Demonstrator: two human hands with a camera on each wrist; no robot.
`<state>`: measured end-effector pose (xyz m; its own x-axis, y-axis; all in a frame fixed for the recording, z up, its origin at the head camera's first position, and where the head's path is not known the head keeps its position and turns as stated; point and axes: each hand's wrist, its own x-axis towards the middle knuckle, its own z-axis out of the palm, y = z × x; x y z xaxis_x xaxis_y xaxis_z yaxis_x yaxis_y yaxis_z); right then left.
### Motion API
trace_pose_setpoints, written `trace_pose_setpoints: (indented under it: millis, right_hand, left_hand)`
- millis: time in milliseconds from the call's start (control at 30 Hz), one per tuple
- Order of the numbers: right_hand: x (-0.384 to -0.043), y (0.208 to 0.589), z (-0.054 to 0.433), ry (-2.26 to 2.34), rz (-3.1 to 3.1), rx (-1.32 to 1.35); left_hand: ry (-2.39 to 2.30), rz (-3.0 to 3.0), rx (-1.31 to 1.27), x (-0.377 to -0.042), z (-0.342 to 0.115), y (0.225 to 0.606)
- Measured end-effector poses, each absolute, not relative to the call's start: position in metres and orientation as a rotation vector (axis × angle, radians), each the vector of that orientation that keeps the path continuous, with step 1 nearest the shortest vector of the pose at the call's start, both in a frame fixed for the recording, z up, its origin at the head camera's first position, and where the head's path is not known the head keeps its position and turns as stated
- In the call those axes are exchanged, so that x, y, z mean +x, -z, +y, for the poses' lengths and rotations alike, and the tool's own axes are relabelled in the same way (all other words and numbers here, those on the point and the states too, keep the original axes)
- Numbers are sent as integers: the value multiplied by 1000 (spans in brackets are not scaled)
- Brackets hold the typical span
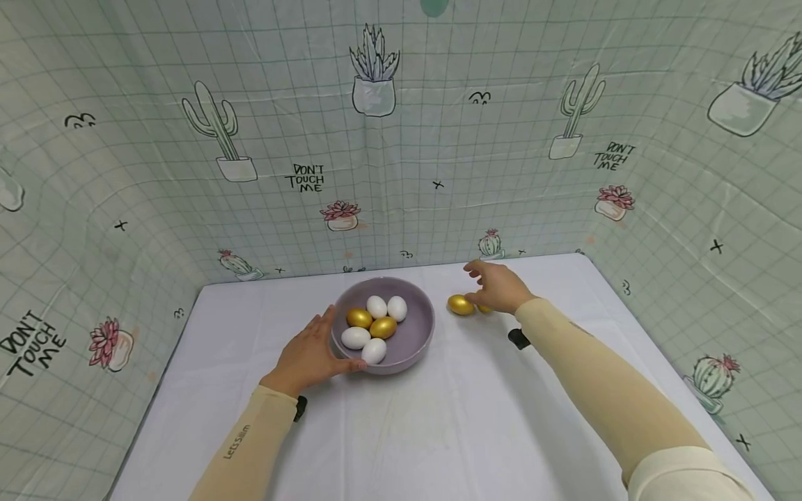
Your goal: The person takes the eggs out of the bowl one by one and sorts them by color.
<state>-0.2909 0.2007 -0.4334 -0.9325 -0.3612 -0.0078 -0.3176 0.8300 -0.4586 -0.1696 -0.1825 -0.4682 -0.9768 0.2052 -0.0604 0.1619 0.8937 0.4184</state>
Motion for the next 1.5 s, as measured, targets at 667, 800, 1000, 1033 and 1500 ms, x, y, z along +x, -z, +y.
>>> trace_pose_setpoints:
  millis: [667,800,1000,1033,1500]
  right_hand:
    - [-274,417,125,697,2868,-899]
    - [-270,419,110,692,2826,-984]
    - [-264,425,90,670,2779,-1013]
    - [-263,426,87,667,2773,-1012]
    - [-256,443,65,601,2722,-1056]
  left_hand:
    - [-636,2948,284,-170,-181,467]
    - [-643,2946,282,-171,-181,468]
    - [-647,2953,289,-171,-182,470]
    - [-645,2954,291,-171,-182,470]
    - [-643,2952,305,-170,-182,468]
